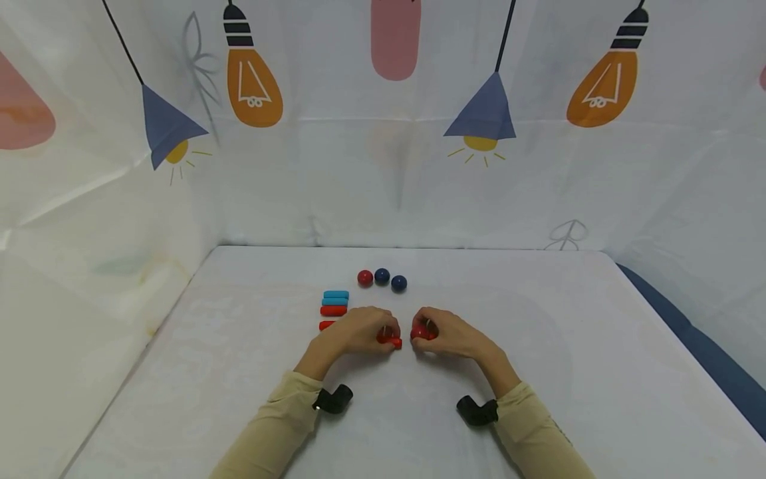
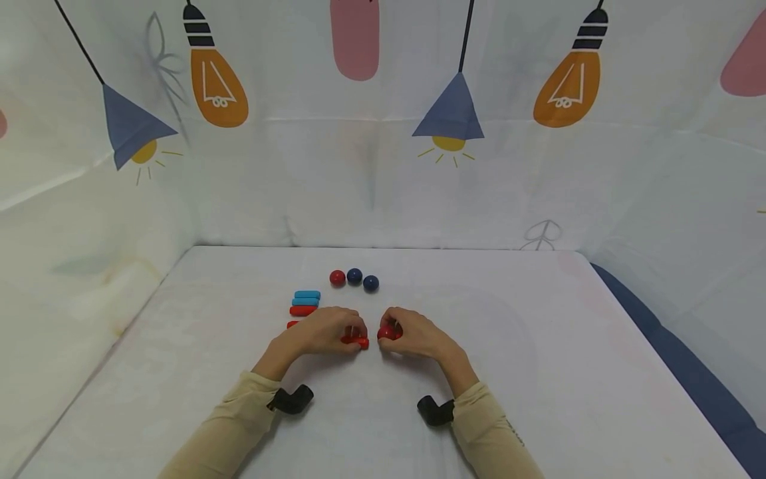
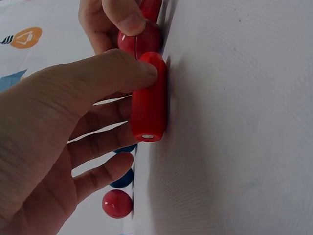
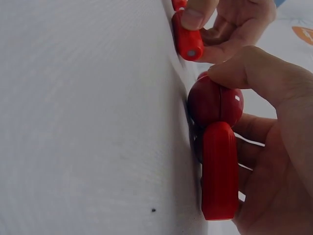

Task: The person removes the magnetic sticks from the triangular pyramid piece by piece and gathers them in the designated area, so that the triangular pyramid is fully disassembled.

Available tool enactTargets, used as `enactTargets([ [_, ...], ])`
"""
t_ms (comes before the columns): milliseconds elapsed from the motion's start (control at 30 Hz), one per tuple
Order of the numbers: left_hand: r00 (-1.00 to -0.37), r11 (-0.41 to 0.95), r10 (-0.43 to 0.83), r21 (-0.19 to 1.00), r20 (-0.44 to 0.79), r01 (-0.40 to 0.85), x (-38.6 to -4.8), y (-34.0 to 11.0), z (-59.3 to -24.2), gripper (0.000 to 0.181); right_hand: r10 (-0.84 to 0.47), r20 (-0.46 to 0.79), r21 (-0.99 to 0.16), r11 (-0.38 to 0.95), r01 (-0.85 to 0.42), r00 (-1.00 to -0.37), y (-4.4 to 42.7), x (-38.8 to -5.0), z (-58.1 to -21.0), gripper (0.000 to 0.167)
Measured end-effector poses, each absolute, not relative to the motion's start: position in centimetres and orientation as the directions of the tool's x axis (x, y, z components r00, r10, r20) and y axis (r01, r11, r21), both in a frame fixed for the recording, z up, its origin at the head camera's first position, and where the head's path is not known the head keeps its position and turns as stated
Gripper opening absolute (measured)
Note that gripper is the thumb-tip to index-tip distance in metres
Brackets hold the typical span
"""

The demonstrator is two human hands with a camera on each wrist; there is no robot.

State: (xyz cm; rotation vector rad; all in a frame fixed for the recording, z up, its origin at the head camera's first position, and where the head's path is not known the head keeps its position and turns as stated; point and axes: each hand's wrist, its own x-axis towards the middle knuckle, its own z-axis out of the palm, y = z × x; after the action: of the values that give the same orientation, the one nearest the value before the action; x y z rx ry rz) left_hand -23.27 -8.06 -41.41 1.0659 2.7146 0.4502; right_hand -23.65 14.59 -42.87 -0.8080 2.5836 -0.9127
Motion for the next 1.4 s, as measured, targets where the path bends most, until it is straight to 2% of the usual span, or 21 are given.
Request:
enactTargets([
  [333,-0.748,0.723,0.654,0.384,-0.114,0.574,-23.3,-8.8,-41.2,0.014,-0.583,-0.105,-0.664,0.644,-0.379,-0.805,14.6,-23.6,-42.8,0.023],
  [1400,-0.787,0.727,0.602,0.501,-0.134,0.47,-23.9,-13.6,-39.8,0.01,-0.564,-0.119,-0.677,0.648,-0.348,-0.817,14.6,-23.6,-43.1,0.023],
])
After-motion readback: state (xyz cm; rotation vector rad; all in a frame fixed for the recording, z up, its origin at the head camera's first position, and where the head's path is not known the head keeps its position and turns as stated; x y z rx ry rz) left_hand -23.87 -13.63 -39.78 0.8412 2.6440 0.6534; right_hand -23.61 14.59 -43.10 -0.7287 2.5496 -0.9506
